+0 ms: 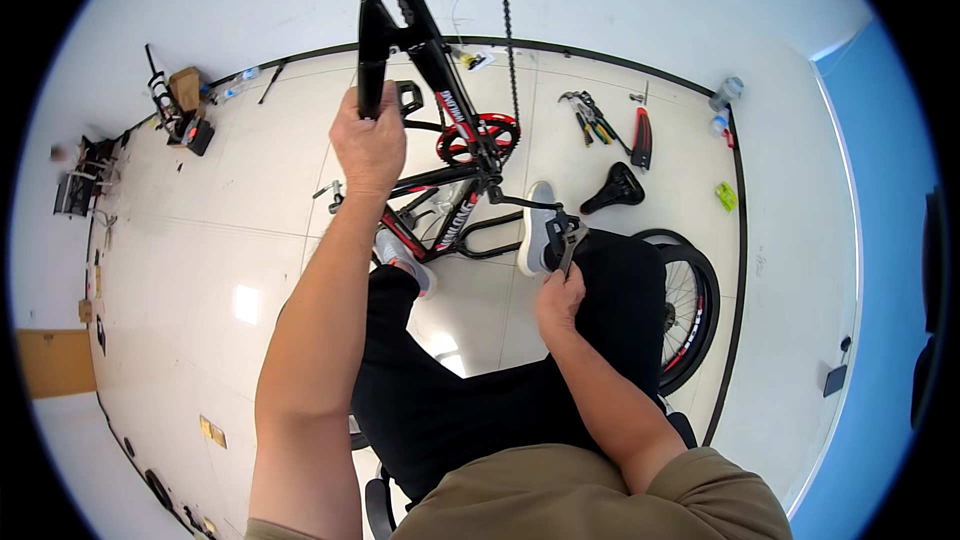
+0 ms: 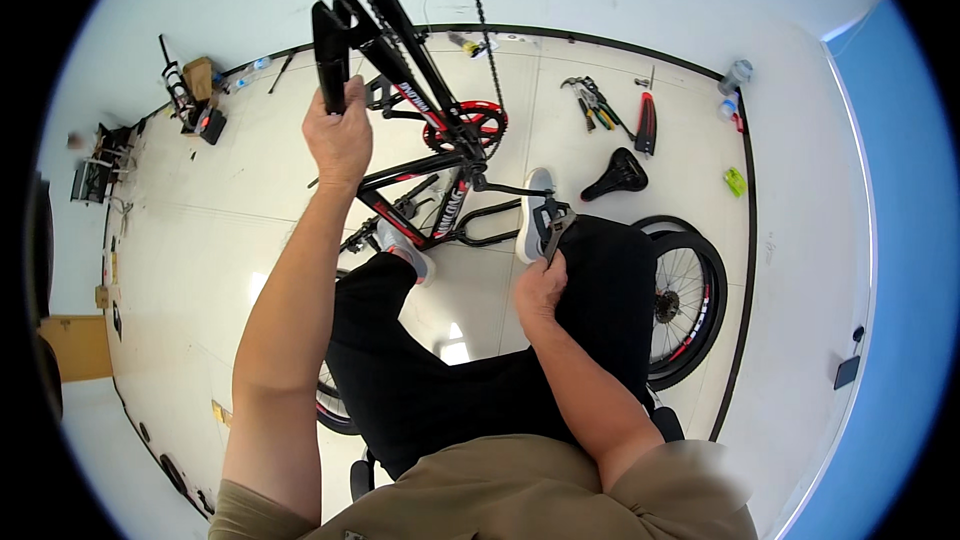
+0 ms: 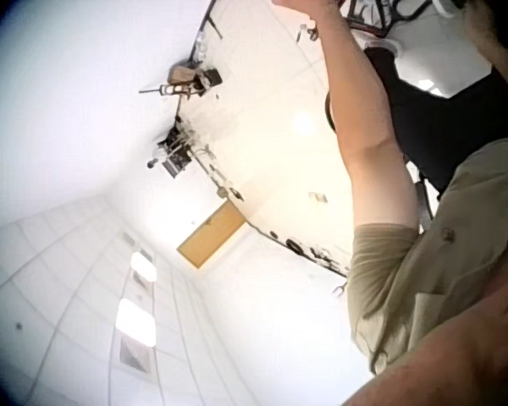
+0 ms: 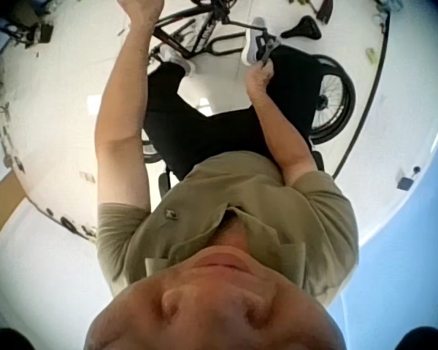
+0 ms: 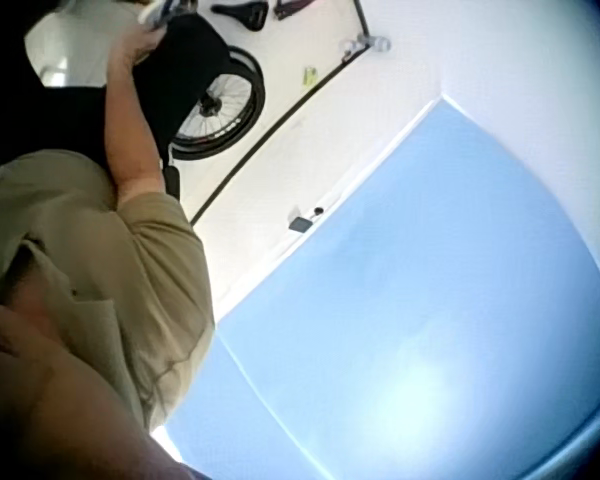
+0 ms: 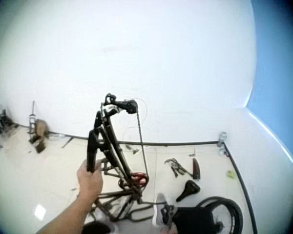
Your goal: The person adjusts the bicycle chain and crankset using a wrench and hands. They rotate the pedals and reposition the chain around the chainring while seated on a chair in a workshop.
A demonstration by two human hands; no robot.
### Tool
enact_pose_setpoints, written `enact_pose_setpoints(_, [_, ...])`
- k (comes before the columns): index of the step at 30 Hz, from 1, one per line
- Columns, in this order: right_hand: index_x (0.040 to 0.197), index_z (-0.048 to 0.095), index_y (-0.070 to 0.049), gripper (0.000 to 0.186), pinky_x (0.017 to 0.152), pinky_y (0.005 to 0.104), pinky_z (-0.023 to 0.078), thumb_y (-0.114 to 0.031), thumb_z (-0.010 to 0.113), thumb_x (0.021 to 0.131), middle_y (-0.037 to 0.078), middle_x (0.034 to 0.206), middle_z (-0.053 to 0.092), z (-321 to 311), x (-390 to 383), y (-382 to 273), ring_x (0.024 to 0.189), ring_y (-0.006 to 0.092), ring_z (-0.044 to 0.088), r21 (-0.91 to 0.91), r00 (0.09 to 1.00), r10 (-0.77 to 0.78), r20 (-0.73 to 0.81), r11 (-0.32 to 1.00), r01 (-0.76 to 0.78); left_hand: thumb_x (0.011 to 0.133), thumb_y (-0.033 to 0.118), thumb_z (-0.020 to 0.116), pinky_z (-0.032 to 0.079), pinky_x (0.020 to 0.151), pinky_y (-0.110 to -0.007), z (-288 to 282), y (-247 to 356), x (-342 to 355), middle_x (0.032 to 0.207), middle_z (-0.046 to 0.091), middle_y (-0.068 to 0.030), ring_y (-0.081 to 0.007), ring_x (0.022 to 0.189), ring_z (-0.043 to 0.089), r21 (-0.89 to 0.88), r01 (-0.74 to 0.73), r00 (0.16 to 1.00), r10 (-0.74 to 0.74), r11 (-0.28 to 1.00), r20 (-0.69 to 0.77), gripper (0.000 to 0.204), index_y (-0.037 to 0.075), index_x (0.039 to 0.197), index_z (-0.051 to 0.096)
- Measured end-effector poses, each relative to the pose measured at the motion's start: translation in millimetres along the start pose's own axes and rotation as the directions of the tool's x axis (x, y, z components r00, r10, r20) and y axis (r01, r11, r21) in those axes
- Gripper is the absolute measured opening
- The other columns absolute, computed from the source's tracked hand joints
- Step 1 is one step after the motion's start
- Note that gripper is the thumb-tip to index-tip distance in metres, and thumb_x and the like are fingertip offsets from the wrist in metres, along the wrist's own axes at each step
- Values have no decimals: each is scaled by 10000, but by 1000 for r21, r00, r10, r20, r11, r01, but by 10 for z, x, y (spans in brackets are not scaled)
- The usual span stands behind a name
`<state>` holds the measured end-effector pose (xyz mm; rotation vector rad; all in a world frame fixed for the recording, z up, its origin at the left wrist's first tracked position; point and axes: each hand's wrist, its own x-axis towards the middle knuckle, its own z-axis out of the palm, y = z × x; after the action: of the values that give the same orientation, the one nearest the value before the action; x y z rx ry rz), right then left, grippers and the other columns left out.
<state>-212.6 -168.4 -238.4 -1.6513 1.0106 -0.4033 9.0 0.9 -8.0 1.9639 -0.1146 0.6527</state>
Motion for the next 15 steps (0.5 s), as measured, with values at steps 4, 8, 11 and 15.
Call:
enact_pose_setpoints(4, [1376, 482, 58, 477, 974, 423, 468, -121, 468, 935, 284, 1233, 618, 6, -37, -72, 1114, 416, 619, -6, 991, 103, 91, 995, -103, 927, 261, 703, 466, 583, -333, -25, 9, -9, 645, 595, -95, -172, 580, 541, 35, -7, 1000, 7, 999, -14, 283, 6, 835, 621])
enact_pose_setpoints(8, [1433, 416, 55, 530, 992, 403, 463, -97, 458, 928, 282, 1277, 596, -30, -109, -261, 1145, 388, 615, 39, 981, 148, 129, 987, -154, 925, 271, 708, 465, 574, -330, -61, 32, -13, 625, 584, -89, -173, 561, 532, 45, 10, 1000, -10, 999, -7, 302, 8, 816, 606])
enact_pose_setpoints(11, [1435, 417, 50, 528, 987, 394, 466, -80, 450, 924, 268, 1266, 606, -53, -43, -135, 1141, 369, 621, 4, 987, 118, 113, 993, -119, 926, 280, 707, 466, 574, -332, -35, 63, -24, 626, 584, -89, -175, 558, 532, 49, 7, 1000, -7, 999, 0, 310, 8, 818, 607])
enact_pose_setpoints(15, [1421, 438, 38, 512, 979, 394, 466, -76, 450, 922, 251, 1238, 623, -52, -70, -214, 1127, 364, 625, 13, 976, 168, 139, 985, -172, 930, 291, 701, 468, 577, -337, -70, 77, -17, 629, 588, -91, -179, 560, 534, 95, 24, 1000, -24, 995, 7, 316, 6, 828, 611])
